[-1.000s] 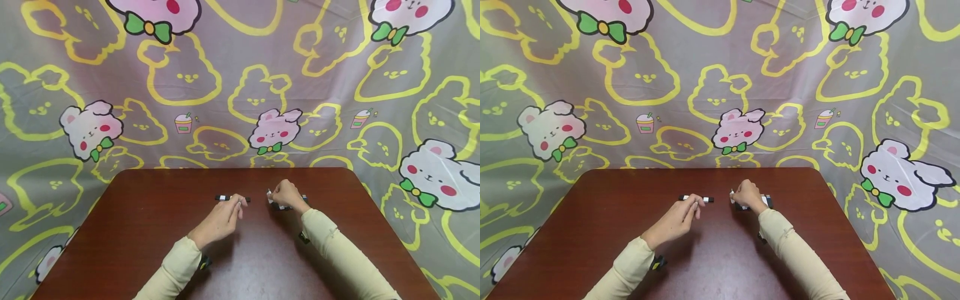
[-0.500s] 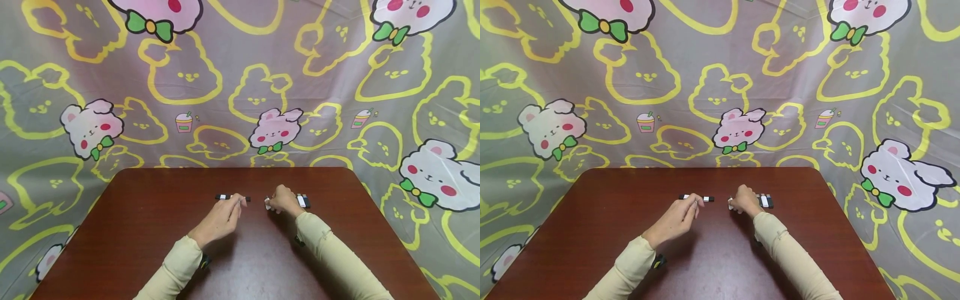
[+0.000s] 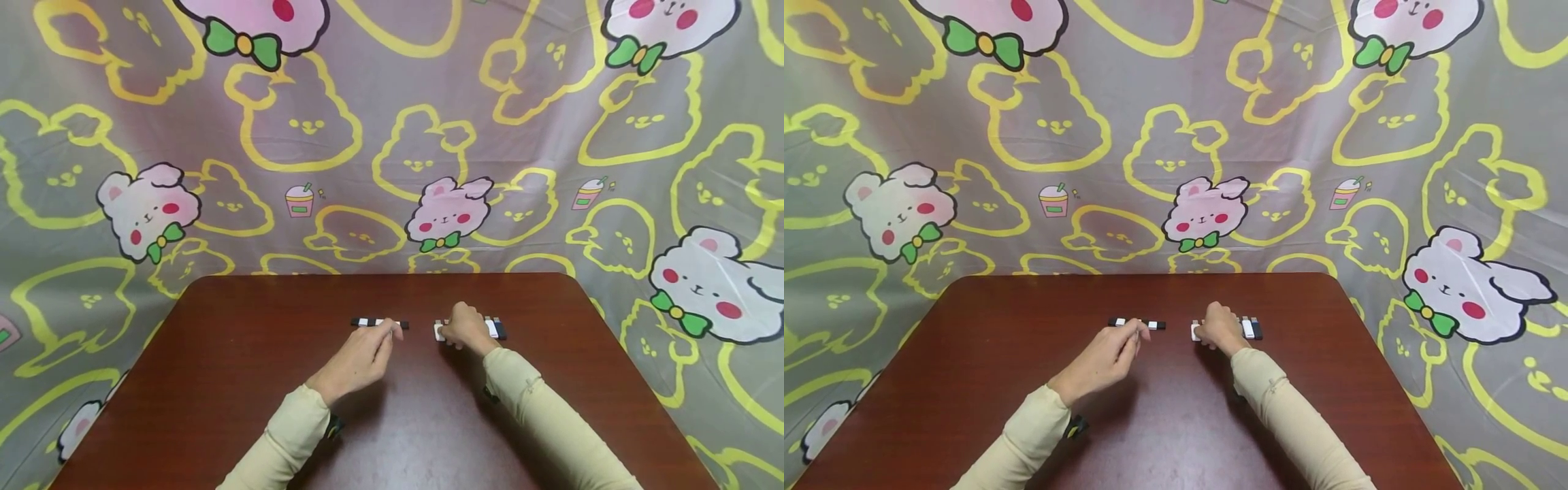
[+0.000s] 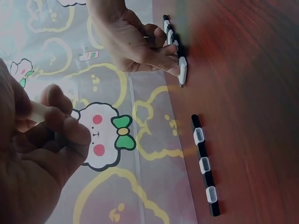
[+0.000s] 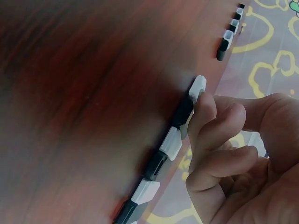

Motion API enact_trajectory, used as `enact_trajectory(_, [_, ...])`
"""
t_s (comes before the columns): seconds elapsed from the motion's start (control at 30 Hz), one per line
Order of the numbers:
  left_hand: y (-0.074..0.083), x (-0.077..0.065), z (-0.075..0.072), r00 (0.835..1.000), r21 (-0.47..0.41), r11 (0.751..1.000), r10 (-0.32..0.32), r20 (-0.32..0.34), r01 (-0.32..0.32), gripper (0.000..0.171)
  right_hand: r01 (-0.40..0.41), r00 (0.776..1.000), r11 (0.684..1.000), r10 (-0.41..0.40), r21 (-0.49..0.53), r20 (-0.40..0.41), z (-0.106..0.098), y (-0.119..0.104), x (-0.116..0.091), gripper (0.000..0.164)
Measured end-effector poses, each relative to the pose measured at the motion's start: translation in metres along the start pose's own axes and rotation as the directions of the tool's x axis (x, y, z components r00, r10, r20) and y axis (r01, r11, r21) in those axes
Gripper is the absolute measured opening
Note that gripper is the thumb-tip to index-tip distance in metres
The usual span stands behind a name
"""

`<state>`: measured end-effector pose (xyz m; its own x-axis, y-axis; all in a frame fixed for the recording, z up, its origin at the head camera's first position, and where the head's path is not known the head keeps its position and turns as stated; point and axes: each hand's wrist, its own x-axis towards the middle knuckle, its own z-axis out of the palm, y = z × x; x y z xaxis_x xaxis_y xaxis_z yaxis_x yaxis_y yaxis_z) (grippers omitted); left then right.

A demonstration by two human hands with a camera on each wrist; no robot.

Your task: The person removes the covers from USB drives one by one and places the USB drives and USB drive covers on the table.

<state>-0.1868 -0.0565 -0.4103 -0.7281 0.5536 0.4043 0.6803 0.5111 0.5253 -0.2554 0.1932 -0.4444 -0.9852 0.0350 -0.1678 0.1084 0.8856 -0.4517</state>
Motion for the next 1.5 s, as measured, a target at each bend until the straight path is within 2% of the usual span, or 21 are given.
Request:
enact_trajectory(0.2, [-0.001,0.003,0.002,0.998,0.081,0.995,0.057,0.005,-0.057,0.022,0.014,0.999,0.994,-0.011,0.109,-0.03,-0.012,0.005,0.003,0.05])
enact_trajectory(0.3, [-0.001,0.005,0.003,0.997,0.107,0.991,0.079,0.005,-0.079,0.021,0.014,0.999,0.988,-0.007,0.153,-0.046,-0.023,0.008,0.002,0.055])
enact_trajectory(0.47, [-0.004,0.01,0.006,0.994,0.153,0.982,0.11,0.004,-0.109,0.022,0.044,0.997,0.986,-0.033,0.164,-0.067,-0.037,0.015,0.002,0.051])
enact_trajectory(0.67, [-0.007,0.014,0.01,0.995,0.221,0.972,0.062,0.082,-0.078,0.023,0.072,0.995,0.979,-0.058,0.192,-0.076,-0.038,0.021,-0.001,0.049])
enact_trajectory(0.87, [-0.01,0.022,0.014,0.994,0.187,0.979,0.066,0.086,-0.082,0.022,0.065,0.995,0.98,-0.049,0.187,-0.092,-0.04,0.027,-0.005,0.04])
enact_trajectory(1.03, [-0.016,0.03,0.017,0.994,0.163,0.981,0.096,0.06,-0.105,0.019,0.066,0.994,0.98,-0.048,0.19,-0.101,-0.045,0.032,-0.009,0.04])
enact_trajectory(1.23, [-0.022,0.041,0.022,0.989,0.234,0.961,0.142,0.041,-0.147,0.006,0.067,0.994,0.976,-0.048,0.206,-0.096,-0.049,0.036,-0.013,0.039])
enact_trajectory(1.5, [-0.033,0.062,0.035,0.992,0.367,0.922,0.099,0.082,-0.123,0.006,0.083,0.993,0.972,-0.062,0.219,-0.102,-0.058,0.035,-0.02,0.037])
